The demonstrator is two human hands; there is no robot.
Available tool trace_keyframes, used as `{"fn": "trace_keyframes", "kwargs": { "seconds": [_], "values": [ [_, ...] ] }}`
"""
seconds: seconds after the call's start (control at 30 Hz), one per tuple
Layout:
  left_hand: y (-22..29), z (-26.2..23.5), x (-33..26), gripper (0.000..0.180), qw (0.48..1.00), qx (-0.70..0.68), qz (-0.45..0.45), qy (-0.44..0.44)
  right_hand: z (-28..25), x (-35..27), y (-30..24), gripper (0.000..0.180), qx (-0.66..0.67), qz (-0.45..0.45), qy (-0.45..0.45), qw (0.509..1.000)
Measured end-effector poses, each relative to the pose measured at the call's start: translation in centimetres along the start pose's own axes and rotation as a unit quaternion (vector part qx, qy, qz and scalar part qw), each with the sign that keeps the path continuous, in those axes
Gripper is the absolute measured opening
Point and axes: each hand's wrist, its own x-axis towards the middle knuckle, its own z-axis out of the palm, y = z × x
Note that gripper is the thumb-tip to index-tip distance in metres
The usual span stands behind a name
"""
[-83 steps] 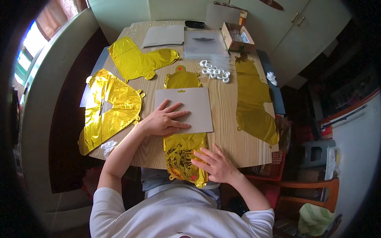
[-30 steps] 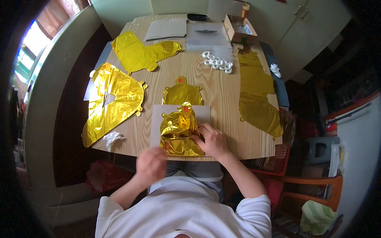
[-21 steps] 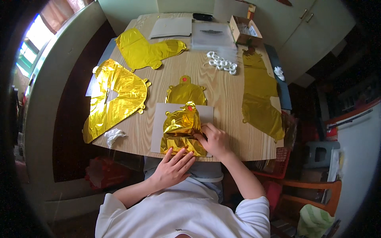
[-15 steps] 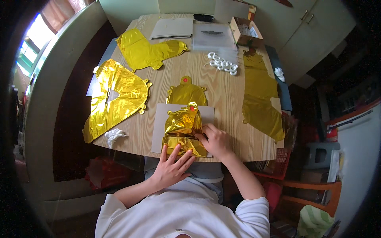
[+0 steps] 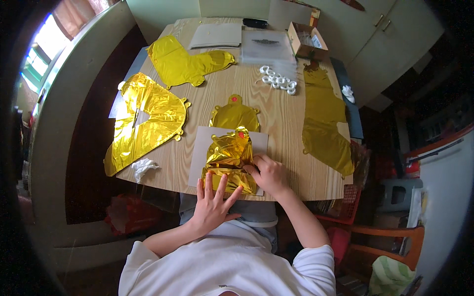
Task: Fold gold foil balloons and place them inside plastic retail packaging sleeves.
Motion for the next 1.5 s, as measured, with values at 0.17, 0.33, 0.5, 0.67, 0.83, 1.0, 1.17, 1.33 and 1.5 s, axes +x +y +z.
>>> {"fn": "trace_keyframes", "kwargs": {
  "seconds": [0.17, 0.33, 0.5, 0.67, 0.83, 1.0, 1.17, 1.33, 1.5],
  "values": [
    [0.2, -0.2, 0.2, 0.095, 1.000, -0.014, -0.020, -0.006, -0.4, 0.2, -0.2, 0.030, -0.004, 0.006, -0.022, 1.000],
    [0.3, -1.0, 0.5, 0.101, 0.999, -0.022, -0.024, -0.039, -2.2, 2.6, 0.1, 0.033, 0.031, -0.005, -0.099, 0.995],
    [0.3, -1.0, 0.5, 0.104, 0.999, -0.027, -0.019, -0.036, -1.7, 5.5, 2.8, 0.035, 0.125, -0.061, -0.170, 0.976],
    [0.4, -0.4, 0.3, 0.105, 0.999, -0.031, -0.024, -0.035, -1.1, 6.7, 4.3, 0.034, 0.235, -0.008, -0.205, 0.950],
    [0.3, 0.5, 0.0, 0.105, 0.999, -0.033, -0.008, -0.021, 0.1, 6.2, 5.2, 0.037, 0.303, 0.113, -0.178, 0.930],
    [0.1, -0.2, 0.4, 0.103, 0.999, -0.024, -0.002, -0.038, -1.4, 7.6, 2.4, 0.053, 0.433, 0.193, -0.219, 0.853],
    [0.1, -0.2, 0.4, 0.103, 0.999, -0.019, 0.001, -0.036, -1.4, 8.6, 2.0, 0.048, 0.515, 0.226, -0.234, 0.793],
    [0.1, -0.2, 0.4, 0.103, 0.999, -0.024, 0.004, -0.035, -0.5, 8.2, 3.3, 0.041, 0.610, 0.214, -0.219, 0.731],
    [0.1, -0.3, 0.4, 0.103, 0.999, -0.020, 0.003, -0.033, 0.7, 8.3, 3.6, 0.037, 0.226, 0.102, -0.164, 0.955]
  ]
}}
